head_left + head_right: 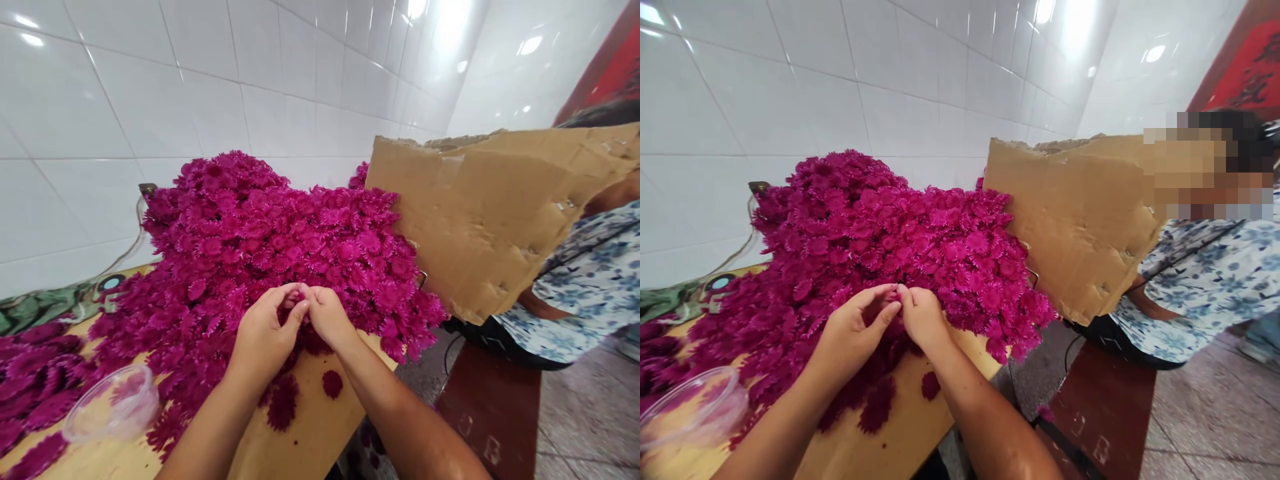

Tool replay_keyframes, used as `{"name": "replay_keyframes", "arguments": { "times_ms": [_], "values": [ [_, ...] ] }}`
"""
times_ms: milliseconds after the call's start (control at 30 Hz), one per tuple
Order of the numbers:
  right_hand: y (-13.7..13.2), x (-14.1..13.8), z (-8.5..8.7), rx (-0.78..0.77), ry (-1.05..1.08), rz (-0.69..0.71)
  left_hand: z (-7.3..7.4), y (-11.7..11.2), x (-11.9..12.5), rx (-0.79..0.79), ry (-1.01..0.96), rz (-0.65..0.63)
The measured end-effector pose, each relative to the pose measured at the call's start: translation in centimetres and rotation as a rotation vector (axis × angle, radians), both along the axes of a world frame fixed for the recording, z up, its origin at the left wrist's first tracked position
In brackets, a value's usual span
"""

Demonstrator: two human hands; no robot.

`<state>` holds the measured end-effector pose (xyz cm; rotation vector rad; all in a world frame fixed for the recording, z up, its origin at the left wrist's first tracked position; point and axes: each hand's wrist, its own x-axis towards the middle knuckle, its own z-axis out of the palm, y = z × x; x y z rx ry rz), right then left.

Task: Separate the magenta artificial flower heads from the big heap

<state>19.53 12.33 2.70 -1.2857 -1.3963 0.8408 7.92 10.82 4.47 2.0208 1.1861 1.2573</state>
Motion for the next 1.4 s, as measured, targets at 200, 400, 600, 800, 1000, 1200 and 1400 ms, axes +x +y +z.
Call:
{"name": "replay_keyframes", "arguments": {
  "times_ms": [200, 400, 600, 800, 1000, 1200, 1400],
  "values": [
    [0.1, -0.3, 0.3, -0.039, 0.342, 0.130, -0.3, 0.8, 0.9, -0.236, -0.283, 0.025],
    [-1.2, -0.5, -0.2, 0.006, 0.350, 0.314, 0.5, 3.2, 0.0, -0.410, -0.760, 0.255],
    [-1.0, 0.5, -1.5, -0.035, 0.296, 0.150, 1.5, 6.0, -2.8, -0.175, -0.516, 0.530],
    [0.3, 1.2, -1.6, -0.107, 0.299, -0.010, 1.1, 3.7, -1.6, 0.067, 0.127, 0.331],
    [-0.1, 1.0, -0.9, -0.125, 0.389, 0.094, 0.7, 1.2, 1.0, -0.091, 0.155, 0.020],
    [-1.7, 0.7, -0.3, -0.022, 0.400, 0.309, 0.6, 3.3, 1.1, -0.383, -0.496, 0.147],
    [-2.2, 1.2, -1.0, -0.010, 0.356, 0.213, 1.4, 5.6, -1.2, -0.252, -0.401, 0.435]
  ]
}}
